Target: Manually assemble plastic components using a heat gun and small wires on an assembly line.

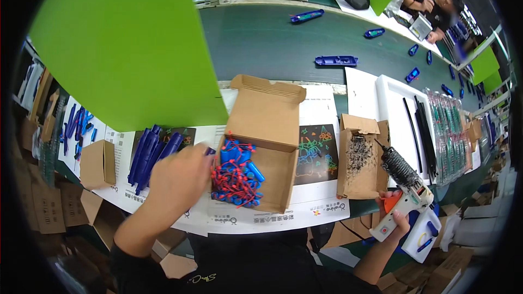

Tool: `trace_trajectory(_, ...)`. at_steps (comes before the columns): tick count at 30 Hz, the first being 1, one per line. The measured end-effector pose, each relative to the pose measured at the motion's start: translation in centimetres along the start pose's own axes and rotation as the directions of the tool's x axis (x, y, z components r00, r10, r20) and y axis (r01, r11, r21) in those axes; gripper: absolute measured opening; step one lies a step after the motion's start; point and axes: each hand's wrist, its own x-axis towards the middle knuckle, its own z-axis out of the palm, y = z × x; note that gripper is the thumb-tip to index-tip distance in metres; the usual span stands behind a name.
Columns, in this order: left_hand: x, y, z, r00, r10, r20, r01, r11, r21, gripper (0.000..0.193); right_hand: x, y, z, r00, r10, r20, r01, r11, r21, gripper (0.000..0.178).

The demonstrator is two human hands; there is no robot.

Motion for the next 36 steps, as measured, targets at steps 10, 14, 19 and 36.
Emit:
trace_trajectory(10, 34.4, 14.7, 15.4, 0.953, 0.296, -0.064, -0.298, 0.954, -0.038, 0.05, -0.1, 1.7, -0.8, 0.998, 0.017, -0.055, -0.022, 0.995, -0.094, 0.055)
trace_trajectory(14, 35.2, 14.1, 17.3, 0.99, 0.14, 0.009, -0.14, 0.99, 0.006, 0.044, 0.5, 1.5, -0.4, 0.972, 0.15, -0.179, -0.154, 0.988, -0.009, 0.053)
trace_trajectory(19, 30.2, 13.4, 8.6, 0.976, 0.191, -0.102, -0.187, 0.981, 0.05, 0.041, 1.5, 0.0, -1.8, 0.929, 0.236, -0.286, -0.319, 0.901, -0.293, 0.049)
trace_trajectory(36, -2.1, 6.7, 1.1, 0.954, 0.221, -0.2, -0.298, 0.732, -0.612, 0.035, -3.5, -4.2, 9.9, 0.908, 0.264, 0.325, 0.223, 0.351, -0.909, 0.015)
